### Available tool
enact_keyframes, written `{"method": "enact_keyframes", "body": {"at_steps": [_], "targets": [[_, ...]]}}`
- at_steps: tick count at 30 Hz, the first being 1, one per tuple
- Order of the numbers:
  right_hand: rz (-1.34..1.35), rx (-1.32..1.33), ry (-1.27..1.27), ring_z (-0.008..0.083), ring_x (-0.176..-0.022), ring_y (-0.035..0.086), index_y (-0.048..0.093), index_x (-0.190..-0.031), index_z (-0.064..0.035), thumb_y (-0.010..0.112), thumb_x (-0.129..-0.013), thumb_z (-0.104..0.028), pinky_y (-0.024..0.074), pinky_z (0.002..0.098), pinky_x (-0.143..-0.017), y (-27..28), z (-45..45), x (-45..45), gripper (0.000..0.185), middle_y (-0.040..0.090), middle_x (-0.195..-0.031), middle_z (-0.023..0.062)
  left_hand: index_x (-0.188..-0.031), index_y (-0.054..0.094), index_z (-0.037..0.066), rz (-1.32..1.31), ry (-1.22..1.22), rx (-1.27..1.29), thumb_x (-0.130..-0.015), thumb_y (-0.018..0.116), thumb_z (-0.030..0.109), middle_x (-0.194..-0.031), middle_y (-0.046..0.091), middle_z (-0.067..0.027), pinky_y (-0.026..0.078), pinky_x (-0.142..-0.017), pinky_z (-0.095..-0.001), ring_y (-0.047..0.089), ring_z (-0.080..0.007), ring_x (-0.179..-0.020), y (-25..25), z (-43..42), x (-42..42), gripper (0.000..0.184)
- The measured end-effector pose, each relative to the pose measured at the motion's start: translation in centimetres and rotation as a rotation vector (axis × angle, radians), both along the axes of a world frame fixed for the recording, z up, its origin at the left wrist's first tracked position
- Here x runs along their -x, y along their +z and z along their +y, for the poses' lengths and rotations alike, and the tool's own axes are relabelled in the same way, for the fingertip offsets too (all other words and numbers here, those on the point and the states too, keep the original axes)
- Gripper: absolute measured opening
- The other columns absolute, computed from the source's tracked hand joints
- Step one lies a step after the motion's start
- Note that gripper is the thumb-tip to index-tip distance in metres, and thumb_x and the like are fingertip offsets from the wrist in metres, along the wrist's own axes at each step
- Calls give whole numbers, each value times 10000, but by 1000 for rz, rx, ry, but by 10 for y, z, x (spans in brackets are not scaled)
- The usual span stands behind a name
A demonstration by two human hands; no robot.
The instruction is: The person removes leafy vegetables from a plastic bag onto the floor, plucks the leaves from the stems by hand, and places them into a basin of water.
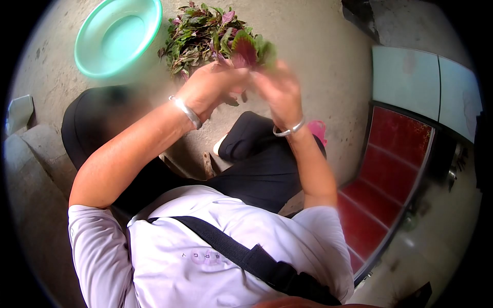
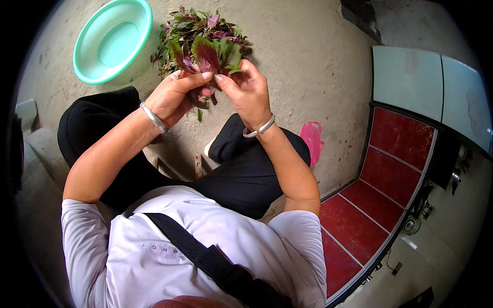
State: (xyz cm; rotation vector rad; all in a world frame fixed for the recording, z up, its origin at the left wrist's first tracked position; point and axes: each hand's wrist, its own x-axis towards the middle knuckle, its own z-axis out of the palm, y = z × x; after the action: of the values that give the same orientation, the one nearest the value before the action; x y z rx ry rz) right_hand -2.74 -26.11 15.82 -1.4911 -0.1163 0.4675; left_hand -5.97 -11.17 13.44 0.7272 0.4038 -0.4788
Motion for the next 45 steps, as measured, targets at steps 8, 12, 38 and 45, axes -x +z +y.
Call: {"method": "enact_keyframes", "body": {"at_steps": [8,12,38,45], "targets": [[-148,225,103,70,-735,540,500,-1010,-7,582,-782,-21,461,213,-654,-6,-5,2,243,579,-868,35,-894,569,34,-32,42,-66,-810,580,143,-788,578,-16,428,-585,-222,528,-93,-650,-7,-3,-1,139],[-56,100,73,72,-632,530,501,-1002,-7,571,-789,-24,466,215,-569,-8,-6,0,225,573,-819,37,-898,576,16,-64,40,-18,-814,570,141,-780,591,-46,448,-594,-233,551,-112,-664,-3,1,-1,152],[-205,148,-100,92,-574,548,506,-876,-9,559,-816,-71,470,221,-528,2,-3,2,101,557,-649,43,-899,585,-6,10,85,-17,-815,573,145,-809,615,-69,475,-587,-239,572,-121,-659,-5,3,-1,172],[-132,18,-165,100,-568,546,505,-874,-13,571,-812,-86,462,212,-505,-10,-8,-6,116,549,-696,48,-861,579,-14,91,114,-103,-800,592,153,-732,607,-85,495,-592,-259,575,-137,-596,-10,17,-2,178]]}}
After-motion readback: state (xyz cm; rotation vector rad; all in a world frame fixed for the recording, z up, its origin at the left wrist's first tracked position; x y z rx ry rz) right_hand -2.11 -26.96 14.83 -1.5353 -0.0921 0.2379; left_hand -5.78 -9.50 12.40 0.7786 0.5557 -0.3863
